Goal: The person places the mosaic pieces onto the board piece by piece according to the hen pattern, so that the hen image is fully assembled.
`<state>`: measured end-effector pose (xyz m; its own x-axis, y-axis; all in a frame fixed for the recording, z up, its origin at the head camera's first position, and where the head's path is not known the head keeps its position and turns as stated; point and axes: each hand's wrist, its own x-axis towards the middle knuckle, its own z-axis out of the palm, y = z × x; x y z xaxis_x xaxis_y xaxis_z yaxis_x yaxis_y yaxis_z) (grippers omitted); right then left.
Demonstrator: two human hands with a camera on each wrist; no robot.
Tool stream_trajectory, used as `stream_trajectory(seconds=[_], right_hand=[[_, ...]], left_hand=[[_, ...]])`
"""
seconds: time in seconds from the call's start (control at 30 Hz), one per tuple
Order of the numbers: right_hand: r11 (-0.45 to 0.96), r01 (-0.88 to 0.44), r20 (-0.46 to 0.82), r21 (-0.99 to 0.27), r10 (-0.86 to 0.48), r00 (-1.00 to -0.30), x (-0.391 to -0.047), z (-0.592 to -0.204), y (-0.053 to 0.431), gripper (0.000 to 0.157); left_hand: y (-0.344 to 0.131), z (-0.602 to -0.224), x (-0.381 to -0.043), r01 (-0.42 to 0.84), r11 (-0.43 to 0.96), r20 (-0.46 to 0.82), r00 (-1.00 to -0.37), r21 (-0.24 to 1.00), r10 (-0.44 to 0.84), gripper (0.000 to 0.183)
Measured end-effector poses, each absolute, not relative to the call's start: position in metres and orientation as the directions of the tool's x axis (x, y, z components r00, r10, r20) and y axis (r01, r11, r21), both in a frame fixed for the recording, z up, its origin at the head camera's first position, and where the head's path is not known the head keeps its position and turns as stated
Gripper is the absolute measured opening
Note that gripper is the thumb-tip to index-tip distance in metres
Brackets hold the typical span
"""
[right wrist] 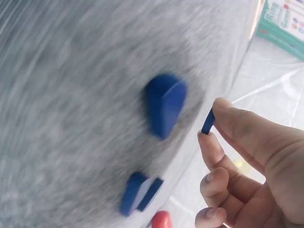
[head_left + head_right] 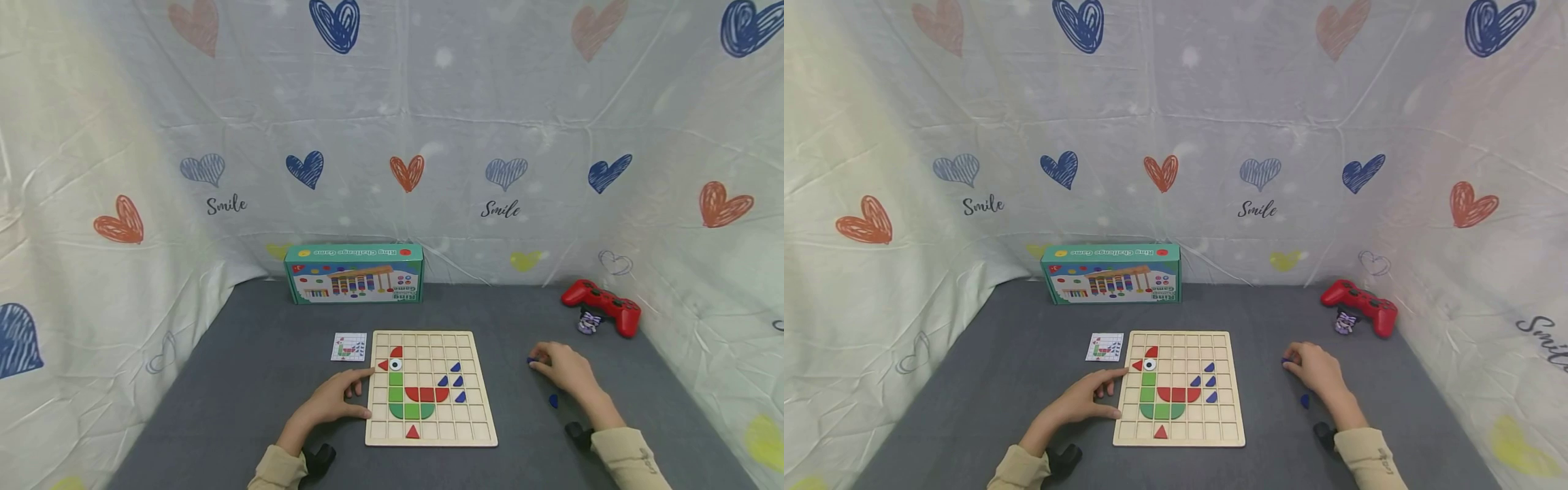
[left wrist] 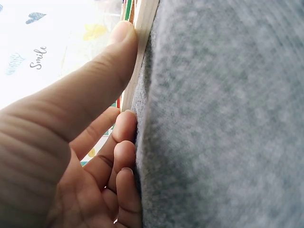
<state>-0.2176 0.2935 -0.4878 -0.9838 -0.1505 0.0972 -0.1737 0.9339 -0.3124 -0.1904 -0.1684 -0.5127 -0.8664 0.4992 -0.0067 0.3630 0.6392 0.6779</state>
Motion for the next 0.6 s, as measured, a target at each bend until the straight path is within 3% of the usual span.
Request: stream_trajectory(seconds=[0.6], right_hand=[[0.899, -0.225, 0.151, -0.376, -0.181, -0.972, -0.214, -0.485, 0.246, 0.008]], left_hand=[[-0.169, -0.513, -0.192, 0.368, 0.644, -0.008, -0.865, 0.671, 0.502, 0.076]])
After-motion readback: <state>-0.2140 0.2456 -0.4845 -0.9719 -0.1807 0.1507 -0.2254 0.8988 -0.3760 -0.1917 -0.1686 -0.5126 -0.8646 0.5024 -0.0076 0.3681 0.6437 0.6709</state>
